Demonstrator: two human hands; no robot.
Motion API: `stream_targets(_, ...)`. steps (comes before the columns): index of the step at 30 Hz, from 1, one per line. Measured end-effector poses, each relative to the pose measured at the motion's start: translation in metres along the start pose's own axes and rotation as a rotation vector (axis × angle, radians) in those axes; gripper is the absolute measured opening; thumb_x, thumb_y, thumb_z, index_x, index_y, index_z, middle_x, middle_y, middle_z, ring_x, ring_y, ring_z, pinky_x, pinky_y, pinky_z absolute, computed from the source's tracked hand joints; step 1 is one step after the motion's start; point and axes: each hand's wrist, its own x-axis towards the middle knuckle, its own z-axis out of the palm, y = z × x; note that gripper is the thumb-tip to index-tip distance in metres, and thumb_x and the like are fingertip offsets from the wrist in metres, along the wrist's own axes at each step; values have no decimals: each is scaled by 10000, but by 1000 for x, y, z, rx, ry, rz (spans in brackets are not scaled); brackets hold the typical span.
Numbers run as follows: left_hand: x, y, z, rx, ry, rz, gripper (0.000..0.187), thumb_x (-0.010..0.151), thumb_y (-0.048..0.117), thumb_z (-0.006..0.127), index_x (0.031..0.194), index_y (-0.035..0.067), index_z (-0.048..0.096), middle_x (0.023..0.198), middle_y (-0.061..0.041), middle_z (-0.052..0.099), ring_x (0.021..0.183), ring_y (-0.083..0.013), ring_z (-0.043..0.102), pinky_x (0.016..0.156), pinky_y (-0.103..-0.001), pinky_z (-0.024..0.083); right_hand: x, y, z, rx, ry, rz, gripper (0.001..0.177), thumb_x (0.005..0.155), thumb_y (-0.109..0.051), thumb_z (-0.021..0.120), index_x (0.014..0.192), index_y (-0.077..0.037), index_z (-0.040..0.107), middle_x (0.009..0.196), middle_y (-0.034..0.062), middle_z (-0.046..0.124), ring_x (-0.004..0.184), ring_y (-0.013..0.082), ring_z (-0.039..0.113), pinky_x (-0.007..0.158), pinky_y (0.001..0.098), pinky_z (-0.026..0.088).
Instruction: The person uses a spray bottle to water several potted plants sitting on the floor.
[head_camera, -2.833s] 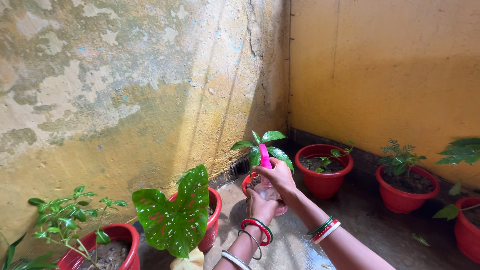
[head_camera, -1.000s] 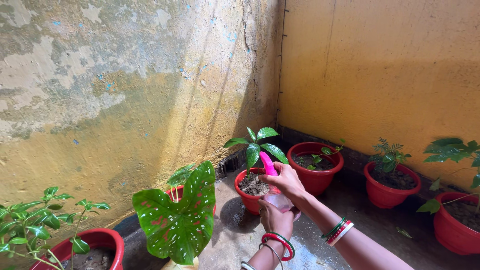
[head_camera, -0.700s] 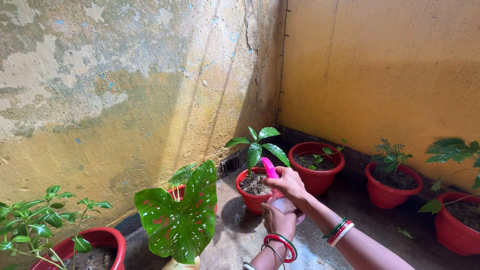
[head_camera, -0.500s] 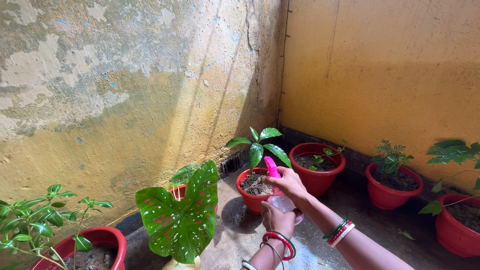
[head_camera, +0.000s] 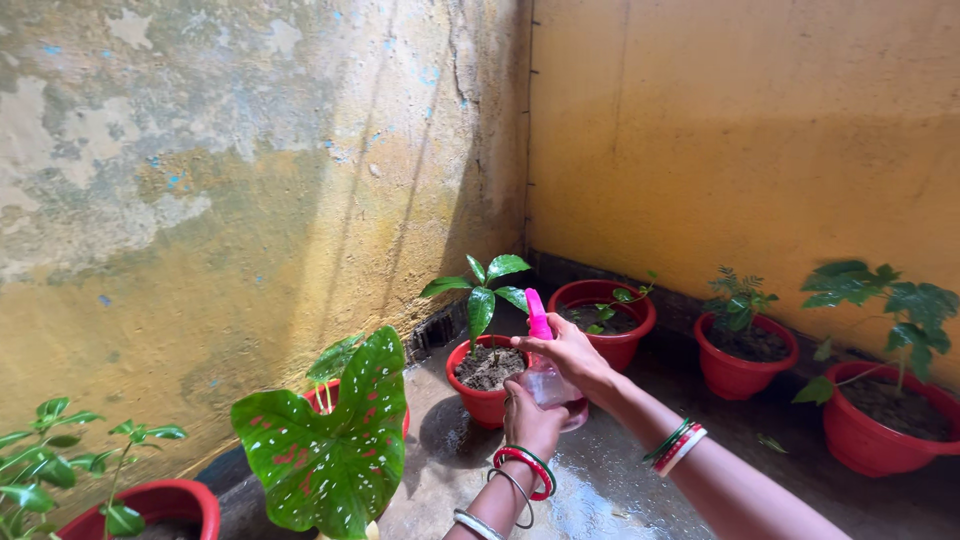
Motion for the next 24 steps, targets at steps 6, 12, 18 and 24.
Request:
stream_targets(6, -8, 26, 0, 4, -135, -32, 1027, 565, 452, 872, 1393, 89, 386, 1277, -146, 645, 1165, -308, 667, 1019, -420, 505, -3, 18, -28, 99, -3, 11, 572, 730, -424, 837, 1087, -25, 638, 908, 73, 688, 822, 157, 654, 745, 342, 545)
stream_targets(12, -9, 35, 19, -37, -118, 45, 974, 537, 447, 892, 1358, 134, 473, 1259, -117, 672, 1164, -292, 663, 1007, -418, 507, -3, 43, -41, 204, 191, 170, 490, 740, -395, 830, 1045, -27, 723, 862, 56, 701, 778, 134, 649, 726, 329, 533)
stream_targets(18, -11, 55, 44, -62, -99, 105, 982, 552, 506, 907, 1355, 131, 485, 1259, -123, 676, 1175, -308, 658, 1003, -429, 497, 3, 49, -78, 98, 278, 158, 463, 736, -376, 843, 999, -10, 740, 819, 57, 721, 752, 130, 649, 709, 324, 528)
stream_targets(24, -14, 66, 57, -64, -71, 92, 976, 562, 521, 898, 1360, 133, 490, 1260, -129, 684, 1177, -316, 661, 1000, -439, 501, 12, 60, -91, 133, 203, 67, 457, 746, -369, 844, 1007, -20, 707, 835, 53, 709, 762, 116, 640, 717, 320, 526)
